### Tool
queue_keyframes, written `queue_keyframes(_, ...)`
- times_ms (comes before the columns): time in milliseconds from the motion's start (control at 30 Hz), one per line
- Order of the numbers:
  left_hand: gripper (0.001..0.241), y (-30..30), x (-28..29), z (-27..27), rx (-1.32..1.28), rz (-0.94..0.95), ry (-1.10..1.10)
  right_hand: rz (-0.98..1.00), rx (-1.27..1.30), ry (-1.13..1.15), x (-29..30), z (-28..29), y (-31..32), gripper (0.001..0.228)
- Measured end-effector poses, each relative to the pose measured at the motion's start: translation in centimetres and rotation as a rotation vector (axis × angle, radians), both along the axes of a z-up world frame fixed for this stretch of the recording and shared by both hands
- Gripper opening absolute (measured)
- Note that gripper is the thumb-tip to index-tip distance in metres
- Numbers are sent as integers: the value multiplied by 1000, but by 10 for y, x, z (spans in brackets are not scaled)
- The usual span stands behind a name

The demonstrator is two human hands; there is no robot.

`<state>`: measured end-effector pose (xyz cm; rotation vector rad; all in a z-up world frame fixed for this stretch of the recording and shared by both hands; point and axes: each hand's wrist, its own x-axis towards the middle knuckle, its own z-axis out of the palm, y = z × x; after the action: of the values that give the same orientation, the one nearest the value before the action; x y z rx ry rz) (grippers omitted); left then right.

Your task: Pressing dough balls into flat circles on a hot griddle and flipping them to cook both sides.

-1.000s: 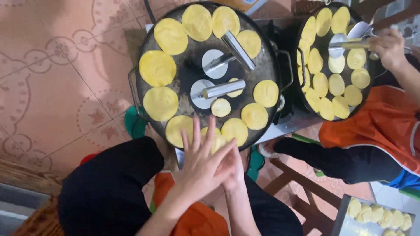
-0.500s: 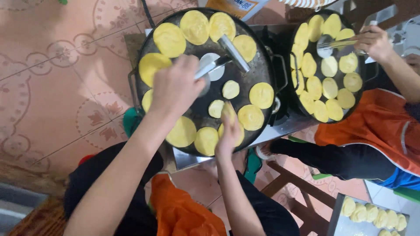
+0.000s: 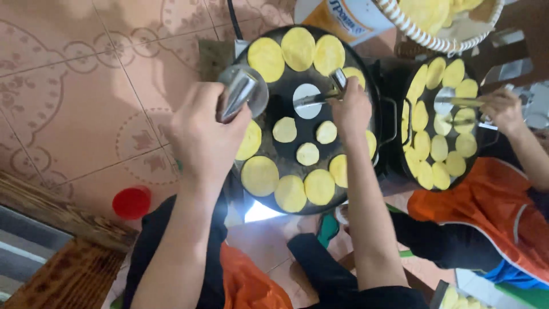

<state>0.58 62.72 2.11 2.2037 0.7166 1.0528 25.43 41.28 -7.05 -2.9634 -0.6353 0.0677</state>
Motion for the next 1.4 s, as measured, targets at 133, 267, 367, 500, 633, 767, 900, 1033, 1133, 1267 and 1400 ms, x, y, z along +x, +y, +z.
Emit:
queue_keyframes(133, 22, 0, 10, -7, -58, 39, -16, 50, 134, 108, -10, 42, -6, 23)
queue_keyframes(267, 24, -2, 15, -15, -70, 164, -45, 51, 254, -42, -56, 64, -26, 29)
queue_keyframes(367, 24, -5, 16, -15, -92, 197, -61, 160, 277, -15, -80, 62, -28, 29)
queue_keyframes(500, 21, -12, 12, -11, -103, 248, -44, 154, 172, 62, -93, 43, -25, 34)
queue_keyframes(633, 19, -13, 13, -12, -110, 225, -77, 107, 107, 97, -95, 18, -25, 37)
queue_keyframes(767, 16, -9, 13, -11, -143, 142, -94, 114, 151, 41, -80, 11, -18, 32)
queue_keyframes(900, 15, -7, 11, -8, -169, 104, -90, 115, 189, -28, -42, 13, -5, 28)
queue_keyframes(1033, 15, -2, 11, -5, -203, 66, -114, 62, 165, -54, -1, 4, 0, 28)
queue_keyframes(1133, 16, -1, 12, -8, -188, 63, -153, 10, 205, 2, 5, 6, -3, 32)
queue_keyframes(1267, 18, -1, 14, -8, -181, 47, -159, 31, 261, 17, 5, 2, -7, 39)
queue_keyframes(1400, 17, -6, 12, -6, -195, 16, -178, 99, 230, 4, -1, -1, -9, 42)
